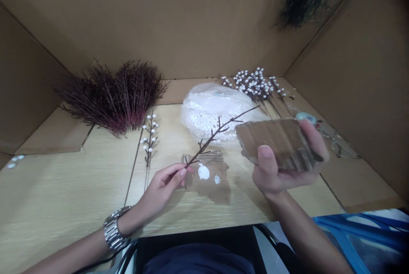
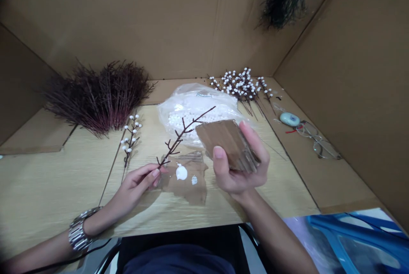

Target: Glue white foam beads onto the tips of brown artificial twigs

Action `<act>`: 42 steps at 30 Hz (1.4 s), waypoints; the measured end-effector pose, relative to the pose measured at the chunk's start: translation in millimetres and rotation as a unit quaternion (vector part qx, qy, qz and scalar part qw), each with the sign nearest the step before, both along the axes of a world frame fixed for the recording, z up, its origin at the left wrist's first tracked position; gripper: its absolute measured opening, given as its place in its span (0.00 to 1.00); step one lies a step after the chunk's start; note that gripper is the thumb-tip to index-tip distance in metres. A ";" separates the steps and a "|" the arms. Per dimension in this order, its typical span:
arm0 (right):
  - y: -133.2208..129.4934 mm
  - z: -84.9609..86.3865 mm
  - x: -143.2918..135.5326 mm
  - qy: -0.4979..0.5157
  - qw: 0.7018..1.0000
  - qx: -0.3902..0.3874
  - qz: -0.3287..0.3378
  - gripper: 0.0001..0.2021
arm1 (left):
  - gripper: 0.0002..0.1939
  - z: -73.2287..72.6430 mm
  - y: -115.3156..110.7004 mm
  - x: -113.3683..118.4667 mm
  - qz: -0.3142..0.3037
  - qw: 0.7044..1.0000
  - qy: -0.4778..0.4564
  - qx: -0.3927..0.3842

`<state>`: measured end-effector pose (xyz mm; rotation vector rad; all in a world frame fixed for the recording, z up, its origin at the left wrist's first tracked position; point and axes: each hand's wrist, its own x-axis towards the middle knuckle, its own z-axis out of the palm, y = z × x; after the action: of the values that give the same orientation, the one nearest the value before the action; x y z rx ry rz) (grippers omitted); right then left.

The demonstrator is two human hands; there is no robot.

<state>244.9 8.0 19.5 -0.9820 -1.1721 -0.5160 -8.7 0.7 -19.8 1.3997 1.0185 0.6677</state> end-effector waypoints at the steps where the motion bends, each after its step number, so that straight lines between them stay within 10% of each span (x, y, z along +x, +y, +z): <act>1: -0.5 -0.3 0.8 0.009 1.000 0.003 -0.007 0.29 | 0.17 0.0 0.1 0.2 0.001 1.000 -0.001 -0.001; 42: 0.3 10.9 0.9 -0.007 1.000 0.001 0.007 0.31 | 0.17 -4.6 -0.3 -0.9 -0.005 1.000 0.011 -0.002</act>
<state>245.8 8.3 30.4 -0.9693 -1.1910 -0.5129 -9.6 0.4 -24.4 1.4106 1.0284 0.6452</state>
